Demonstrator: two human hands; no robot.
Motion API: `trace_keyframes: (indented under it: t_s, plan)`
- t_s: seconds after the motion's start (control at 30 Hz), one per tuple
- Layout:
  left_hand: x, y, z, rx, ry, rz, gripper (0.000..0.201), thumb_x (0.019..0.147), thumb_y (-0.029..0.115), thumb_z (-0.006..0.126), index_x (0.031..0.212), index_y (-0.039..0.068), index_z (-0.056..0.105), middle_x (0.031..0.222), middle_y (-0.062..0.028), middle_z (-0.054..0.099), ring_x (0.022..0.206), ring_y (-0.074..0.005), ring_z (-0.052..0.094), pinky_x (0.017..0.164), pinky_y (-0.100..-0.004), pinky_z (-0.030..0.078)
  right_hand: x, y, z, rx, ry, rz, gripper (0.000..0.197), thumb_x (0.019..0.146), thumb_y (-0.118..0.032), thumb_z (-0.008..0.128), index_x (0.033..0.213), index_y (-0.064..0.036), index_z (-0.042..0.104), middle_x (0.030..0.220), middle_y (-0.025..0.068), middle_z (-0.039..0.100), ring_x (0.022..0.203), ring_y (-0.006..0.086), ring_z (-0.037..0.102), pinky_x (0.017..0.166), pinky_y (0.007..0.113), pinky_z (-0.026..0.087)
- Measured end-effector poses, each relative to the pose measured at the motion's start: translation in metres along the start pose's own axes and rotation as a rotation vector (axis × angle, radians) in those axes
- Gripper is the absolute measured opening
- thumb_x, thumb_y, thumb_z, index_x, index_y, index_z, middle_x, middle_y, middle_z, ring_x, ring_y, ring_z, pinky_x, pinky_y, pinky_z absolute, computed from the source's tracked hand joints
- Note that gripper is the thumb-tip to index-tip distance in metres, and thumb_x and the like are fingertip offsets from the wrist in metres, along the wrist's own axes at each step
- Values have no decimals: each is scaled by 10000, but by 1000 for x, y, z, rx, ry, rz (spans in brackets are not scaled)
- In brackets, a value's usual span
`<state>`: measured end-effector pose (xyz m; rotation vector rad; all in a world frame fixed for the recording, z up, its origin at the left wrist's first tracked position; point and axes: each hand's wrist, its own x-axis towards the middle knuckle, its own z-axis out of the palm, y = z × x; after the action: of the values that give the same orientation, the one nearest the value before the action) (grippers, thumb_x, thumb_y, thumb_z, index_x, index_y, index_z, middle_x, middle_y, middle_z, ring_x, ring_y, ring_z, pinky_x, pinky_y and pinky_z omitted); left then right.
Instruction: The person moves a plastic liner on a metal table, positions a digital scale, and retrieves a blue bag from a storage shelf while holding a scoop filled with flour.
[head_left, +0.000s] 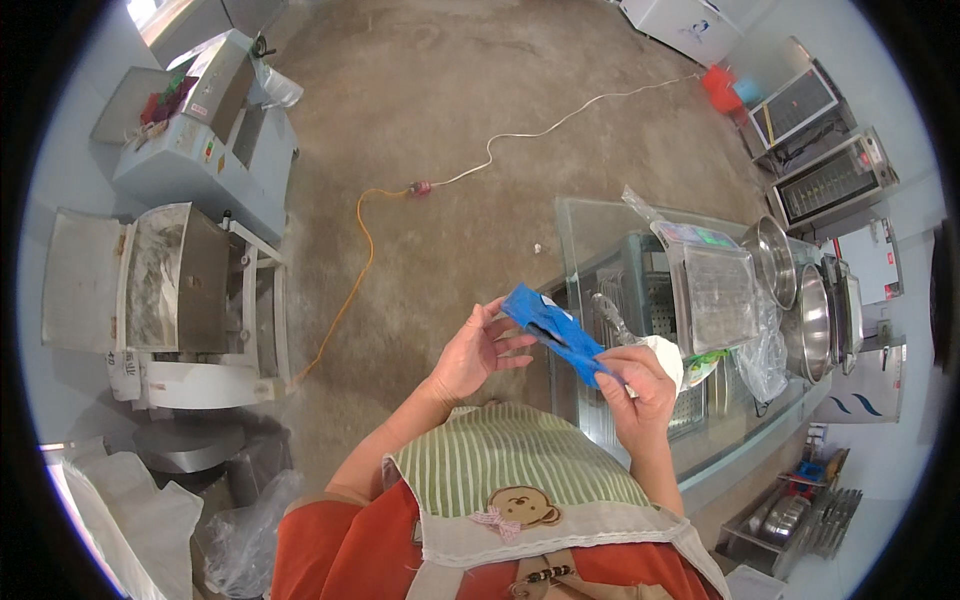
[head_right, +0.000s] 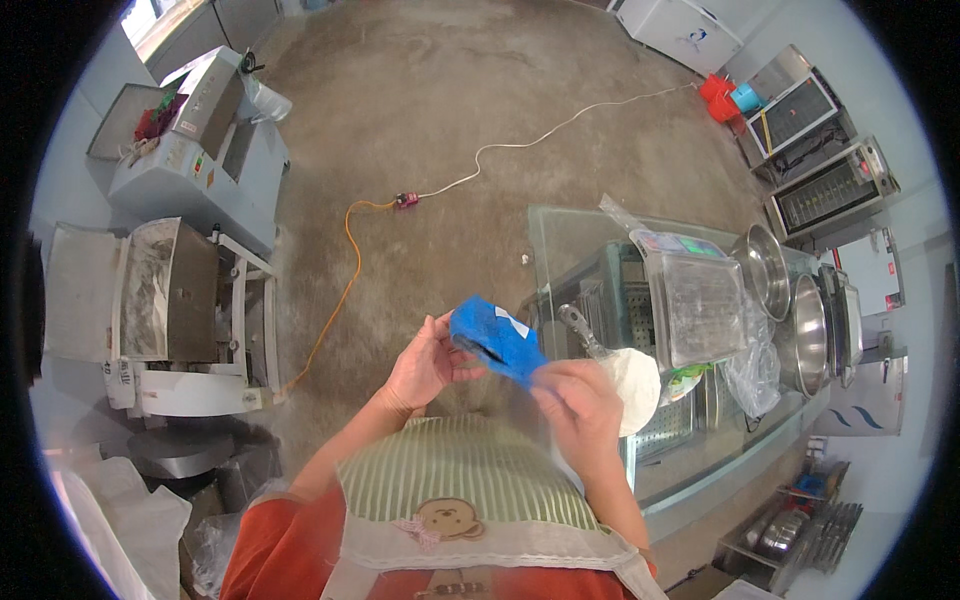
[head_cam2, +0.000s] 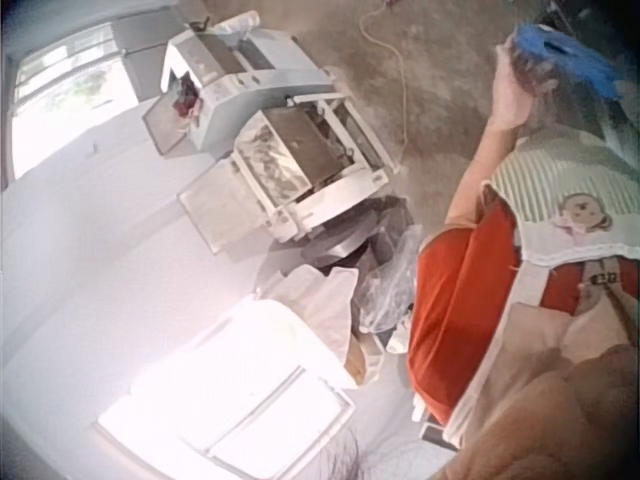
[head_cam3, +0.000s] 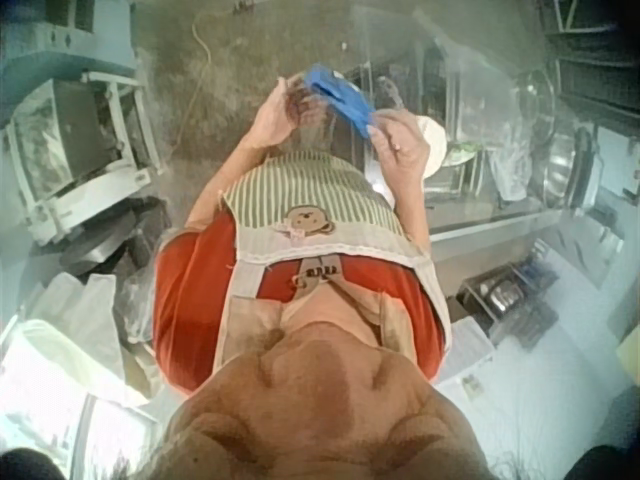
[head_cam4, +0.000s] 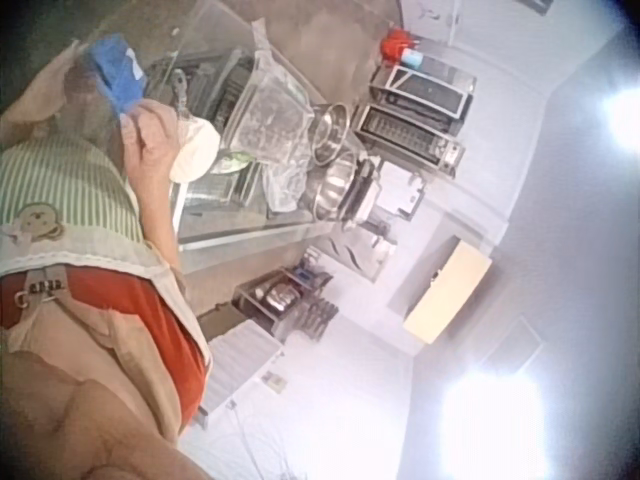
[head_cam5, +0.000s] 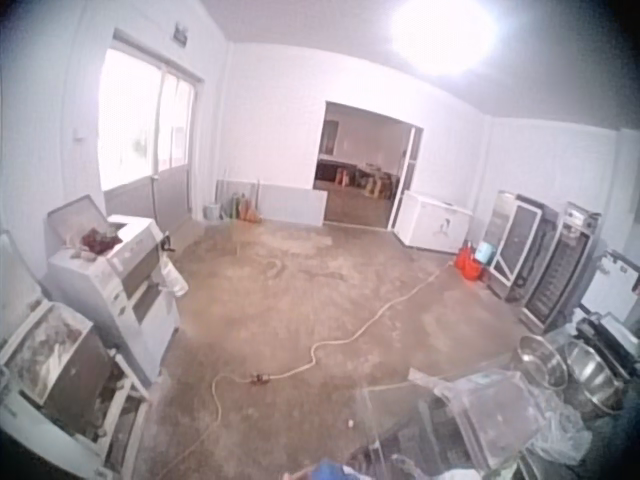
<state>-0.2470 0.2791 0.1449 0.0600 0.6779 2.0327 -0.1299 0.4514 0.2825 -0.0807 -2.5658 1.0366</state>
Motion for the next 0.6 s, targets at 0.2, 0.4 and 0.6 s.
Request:
trace_keyframes:
  t_s: [0.2,0.4,0.6]
  plan:
    - [-8,14,-2,19,83,-9,622,894,561,467,1328,118,425,1272,-29,489,1134,-184,487,942,-386,402,-1,-14,8,-17,-28,-117,140,727,-47,698,855,-3,661,882,110,651,792,234,596,697,302,471]
    - [-2,2,-13,162,8,-49,525,920,430,499,1331,111,422,1256,-38,503,1159,-188,469,941,-352,395,-7,-13,9,-10,9,-36,173,686,0,697,856,-18,667,891,107,651,806,241,602,708,310,481]
    - [-25,9,-10,747,163,268,464,950,196,476,1355,-12,388,1327,-134,459,1225,-224,436,1042,-372,316,-16,6,14,-33,128,-7,137,751,-80,700,874,-46,649,879,95,628,814,268,610,697,349,495]
